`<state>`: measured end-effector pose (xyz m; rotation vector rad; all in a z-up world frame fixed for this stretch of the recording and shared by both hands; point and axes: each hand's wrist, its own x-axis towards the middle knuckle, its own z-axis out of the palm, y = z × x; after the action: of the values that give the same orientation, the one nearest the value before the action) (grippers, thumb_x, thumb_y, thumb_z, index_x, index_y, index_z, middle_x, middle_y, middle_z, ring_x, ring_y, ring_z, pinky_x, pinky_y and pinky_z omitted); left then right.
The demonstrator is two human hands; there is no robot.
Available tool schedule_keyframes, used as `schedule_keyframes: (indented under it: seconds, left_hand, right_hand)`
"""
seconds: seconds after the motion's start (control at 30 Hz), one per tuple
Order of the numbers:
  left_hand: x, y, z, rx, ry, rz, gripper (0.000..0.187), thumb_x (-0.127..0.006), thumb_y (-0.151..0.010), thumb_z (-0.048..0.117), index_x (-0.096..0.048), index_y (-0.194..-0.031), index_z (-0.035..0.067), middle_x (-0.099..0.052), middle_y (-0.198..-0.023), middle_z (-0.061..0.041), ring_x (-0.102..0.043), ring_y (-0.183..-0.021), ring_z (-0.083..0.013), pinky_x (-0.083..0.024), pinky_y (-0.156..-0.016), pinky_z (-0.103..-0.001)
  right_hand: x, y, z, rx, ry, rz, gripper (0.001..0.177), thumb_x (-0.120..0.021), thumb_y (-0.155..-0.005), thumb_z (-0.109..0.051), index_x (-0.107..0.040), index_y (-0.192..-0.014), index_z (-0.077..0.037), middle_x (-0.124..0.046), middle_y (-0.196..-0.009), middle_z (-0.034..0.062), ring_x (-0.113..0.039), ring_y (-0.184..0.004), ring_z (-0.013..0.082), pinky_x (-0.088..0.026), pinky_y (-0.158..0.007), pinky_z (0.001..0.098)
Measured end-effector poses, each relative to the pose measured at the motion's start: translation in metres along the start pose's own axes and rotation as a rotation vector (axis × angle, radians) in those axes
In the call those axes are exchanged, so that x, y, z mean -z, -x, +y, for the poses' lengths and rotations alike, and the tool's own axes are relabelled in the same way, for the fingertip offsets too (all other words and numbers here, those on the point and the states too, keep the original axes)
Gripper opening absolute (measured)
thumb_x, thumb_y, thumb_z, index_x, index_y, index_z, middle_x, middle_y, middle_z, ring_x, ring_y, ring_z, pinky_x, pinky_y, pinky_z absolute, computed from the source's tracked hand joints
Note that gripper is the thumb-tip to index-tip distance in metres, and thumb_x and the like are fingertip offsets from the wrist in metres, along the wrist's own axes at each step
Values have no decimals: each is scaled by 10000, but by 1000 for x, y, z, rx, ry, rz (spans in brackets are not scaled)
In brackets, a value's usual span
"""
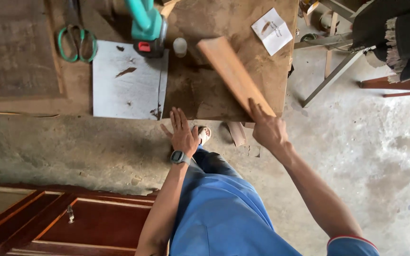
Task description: The person uses a green orbital sander to smooth a rectangular wooden board on a workbench. They then wipe the board with a cloth and move other wooden pieces aside to clear the workspace.
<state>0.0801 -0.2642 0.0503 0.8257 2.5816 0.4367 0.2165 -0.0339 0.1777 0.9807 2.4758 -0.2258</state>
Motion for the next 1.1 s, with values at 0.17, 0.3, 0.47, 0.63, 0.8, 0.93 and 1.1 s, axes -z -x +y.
schedule_keyframes:
  seconds: [0.17, 0.3, 0.47, 0.63, 0.8, 0.93, 1.1]
  left_hand:
    - [0, 5, -4, -39, 58, 107, 748, -398, -1092, 441, -104, -1673, 74, -66, -1746, -154, -63, -1613, -308, 80, -1210, -702]
    - [5, 5, -14, -54, 51, 71, 810, -514, -1056, 378, -87, -1676, 79, -39, -1749, -143, -45, -1615, -301, 61, -1204, -720]
    - [13, 2, -20, -44, 53, -96, 807, -496, -1071, 376, -16, -1683, 163, 43, -1756, -59, 31, -1617, -239, 52, -1225, -713]
    - [11, -14, -36, -29, 20, -195, 762, -460, -1067, 409, -56, -1683, 214, -15, -1755, -10, -22, -1615, -198, 3, -1238, -699]
    - [19, -11, -17, 21, -45, -196, 775, -469, -1064, 433, -63, -1681, 200, -34, -1752, -27, -49, -1610, -212, -25, -1244, -695]
    - [10, -10, -4, 90, 96, -83, 760, -516, -1042, 413, -149, -1670, 196, -119, -1747, -47, -101, -1609, -233, -52, -1236, -672]
    - [-28, 4, 0, 462, 1001, 714, 509, -654, -908, 5, -624, -1413, 52, -609, -1411, -259, -510, -1384, -430, -498, -1047, -512]
  right_hand:
    - [-21, 37, -25, 189, 67, 124, 851, -485, -770, -157, -344, -1584, -362, -614, -1454, -18, -766, -888, 380, -626, -755, 539]
    - [-44, 37, -6, 194, 82, 145, 880, -490, -794, -159, -283, -1612, -411, -772, -1017, 52, -766, -776, 389, -618, -711, 510]
    - [-28, -11, 71, 24, -405, 353, 745, -894, -770, -241, -596, -1410, -3, -690, -1179, 282, -667, -1095, 484, -542, -926, 549]
    - [8, -108, 104, -49, -1026, 347, 623, -914, -731, -65, -615, -1276, -105, -736, -1102, 133, -726, -993, 336, -586, -806, 455]
    - [-29, -236, 157, 7, -1197, 403, 555, -936, -693, -38, -636, -1154, -106, -753, -1026, 84, -753, -940, 245, -602, -771, 364]
    - [-31, -268, 125, -33, -365, 626, 726, -940, -705, -195, -563, -1295, -2, -627, -1213, 274, -619, -1124, 488, -515, -961, 562]
    - [-31, -250, -6, 575, -326, 612, 507, -654, -1046, -154, -534, -1431, 154, -455, -1499, 367, -431, -1358, 553, -366, -1158, 575]
